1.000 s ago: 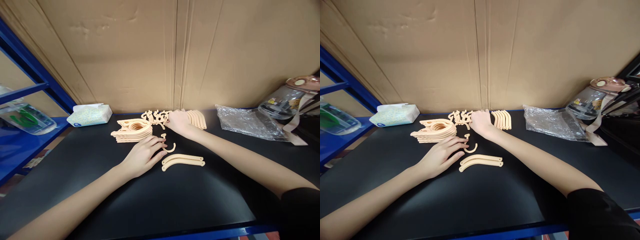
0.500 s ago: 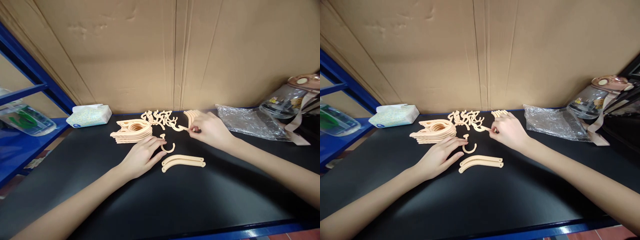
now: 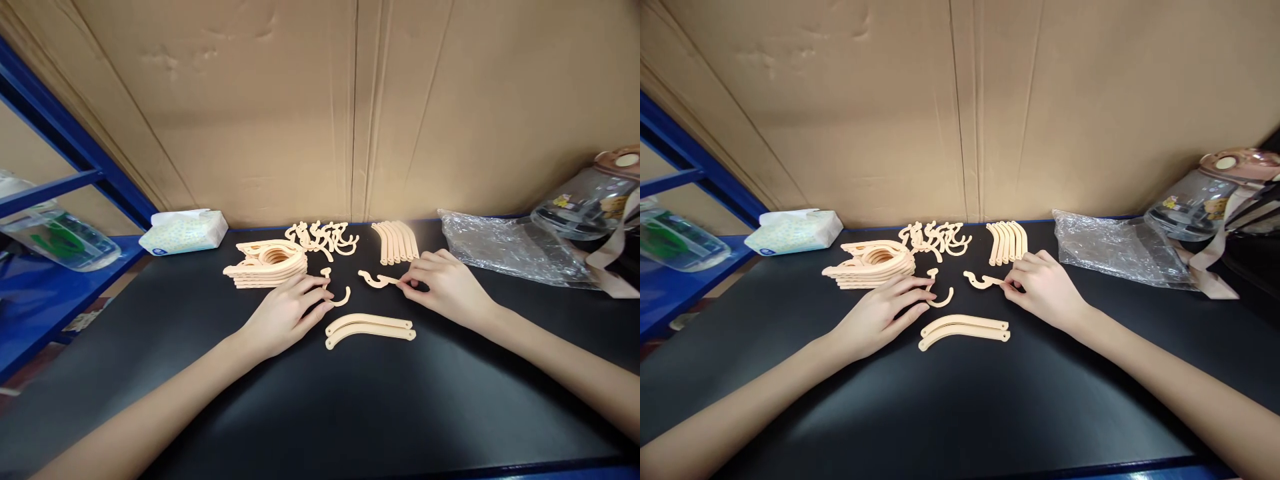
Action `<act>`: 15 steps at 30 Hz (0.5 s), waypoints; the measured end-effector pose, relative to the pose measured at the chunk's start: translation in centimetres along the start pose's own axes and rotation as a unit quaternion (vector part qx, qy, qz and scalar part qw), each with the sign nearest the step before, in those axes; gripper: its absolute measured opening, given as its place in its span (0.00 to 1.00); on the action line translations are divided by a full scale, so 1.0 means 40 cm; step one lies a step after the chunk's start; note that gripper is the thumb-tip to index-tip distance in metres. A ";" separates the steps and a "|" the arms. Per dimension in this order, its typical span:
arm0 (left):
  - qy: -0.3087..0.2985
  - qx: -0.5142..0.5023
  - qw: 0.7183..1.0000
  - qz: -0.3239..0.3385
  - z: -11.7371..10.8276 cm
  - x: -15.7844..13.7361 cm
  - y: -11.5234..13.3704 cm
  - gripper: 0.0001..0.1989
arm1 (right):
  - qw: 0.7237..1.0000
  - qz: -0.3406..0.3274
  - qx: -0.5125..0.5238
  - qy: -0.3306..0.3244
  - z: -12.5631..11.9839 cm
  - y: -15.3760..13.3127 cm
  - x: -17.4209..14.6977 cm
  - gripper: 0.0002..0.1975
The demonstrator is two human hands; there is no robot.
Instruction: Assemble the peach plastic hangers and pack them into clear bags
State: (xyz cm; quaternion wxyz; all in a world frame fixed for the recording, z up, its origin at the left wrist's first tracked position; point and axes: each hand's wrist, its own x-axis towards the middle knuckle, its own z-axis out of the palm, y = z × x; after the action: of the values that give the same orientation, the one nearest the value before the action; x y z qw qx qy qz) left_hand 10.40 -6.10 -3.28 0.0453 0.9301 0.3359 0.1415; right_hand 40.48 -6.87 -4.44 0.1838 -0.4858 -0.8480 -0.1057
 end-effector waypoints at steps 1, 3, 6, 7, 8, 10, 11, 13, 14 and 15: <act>0.001 0.001 1.000 0.000 0.000 0.000 0.000 0.16 | 1.000 0.000 -0.003 0.004 0.000 -0.002 -0.001 0.11; 0.008 0.003 1.000 0.003 0.002 -0.001 -0.001 0.17 | 1.000 0.000 -0.013 0.012 0.001 -0.009 -0.004 0.12; 0.022 0.009 1.000 0.010 0.006 -0.001 -0.004 0.17 | 0.999 -0.016 -0.037 0.021 0.002 -0.018 -0.008 0.14; 0.025 0.011 1.000 0.012 0.008 -0.002 -0.005 0.17 | 0.998 -0.025 -0.046 0.025 0.003 -0.020 -0.009 0.14; 0.029 0.014 0.999 0.013 0.009 -0.003 -0.006 0.17 | 0.998 -0.035 -0.054 0.030 0.003 -0.022 -0.009 0.15; 0.034 0.018 0.999 0.016 0.011 -0.004 -0.006 0.17 | 0.996 -0.055 -0.062 0.042 0.003 -0.023 -0.009 0.15; 0.036 0.019 0.999 0.015 0.011 -0.004 -0.005 0.17 | 0.995 -0.066 -0.063 0.048 0.003 -0.022 -0.009 0.15; 0.039 0.019 0.999 0.013 0.010 -0.005 -0.004 0.16 | 0.993 -0.082 -0.062 0.055 0.002 -0.020 -0.008 0.15; 0.039 0.020 0.999 0.012 0.009 -0.005 -0.003 0.16 | 0.993 -0.088 -0.061 0.055 0.001 -0.019 -0.008 0.15; 0.039 0.020 0.999 0.011 0.008 -0.005 -0.003 0.16 | 0.993 -0.091 -0.060 0.053 0.000 -0.017 -0.008 0.15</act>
State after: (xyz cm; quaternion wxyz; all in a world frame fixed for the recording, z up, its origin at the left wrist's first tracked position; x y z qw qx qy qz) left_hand 10.29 -6.15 -3.66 0.0120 0.9283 0.3298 0.1711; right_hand 40.03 -7.45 -4.59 0.1887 -0.4104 -0.8699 -0.1982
